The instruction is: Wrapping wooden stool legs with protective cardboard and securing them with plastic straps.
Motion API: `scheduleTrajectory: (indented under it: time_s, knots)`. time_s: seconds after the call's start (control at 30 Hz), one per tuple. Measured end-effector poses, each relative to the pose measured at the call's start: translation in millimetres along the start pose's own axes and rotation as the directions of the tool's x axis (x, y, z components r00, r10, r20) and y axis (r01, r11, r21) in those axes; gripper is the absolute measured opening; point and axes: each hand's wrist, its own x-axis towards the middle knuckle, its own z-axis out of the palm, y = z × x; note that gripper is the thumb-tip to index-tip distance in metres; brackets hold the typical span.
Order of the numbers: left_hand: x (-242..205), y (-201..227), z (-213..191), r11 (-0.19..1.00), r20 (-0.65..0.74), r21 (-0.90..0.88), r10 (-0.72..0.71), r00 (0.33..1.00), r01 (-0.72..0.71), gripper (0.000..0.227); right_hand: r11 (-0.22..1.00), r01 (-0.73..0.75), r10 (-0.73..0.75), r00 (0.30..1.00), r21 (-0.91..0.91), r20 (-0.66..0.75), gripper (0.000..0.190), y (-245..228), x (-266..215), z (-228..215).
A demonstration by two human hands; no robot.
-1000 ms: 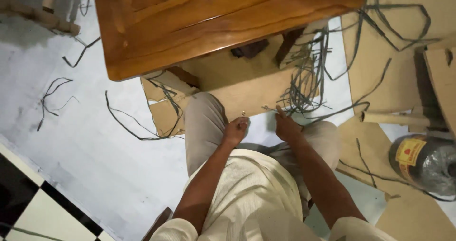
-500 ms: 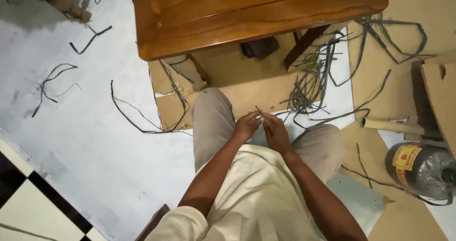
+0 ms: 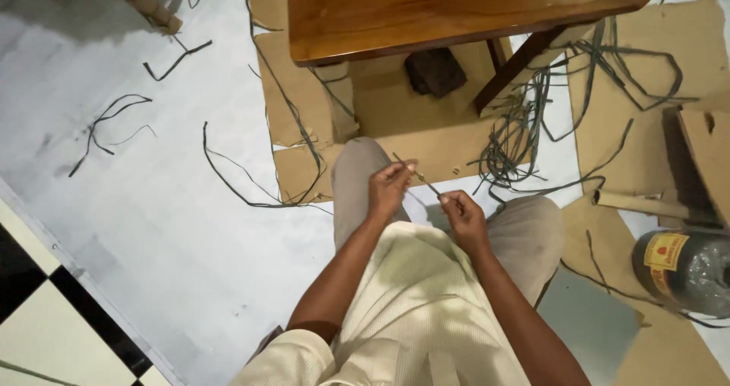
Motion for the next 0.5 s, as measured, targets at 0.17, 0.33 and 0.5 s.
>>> scheduleTrajectory:
  time_s: [0.17,0.33,0.5]
  knots:
    - [-1,38,-30,0.989,-0.095,0.052,0.14,0.986,-0.136,0.013,0.996,-0.008,0.002,0.997,-0.088,-0.077,0.01,-3,-17,-15]
    - [31,84,-60,0.946,-0.242,0.228,0.283,0.928,-0.229,0.056,0.994,-0.049,0.031,0.982,-0.093,-0.185,0.015,0,-16,-29]
    - [103,93,-82,0.784,-0.106,0.499,0.477,0.873,-0.368,0.1,0.98,-0.2,0.19,0.947,-0.01,-0.259,0.017,-40,-14,-28]
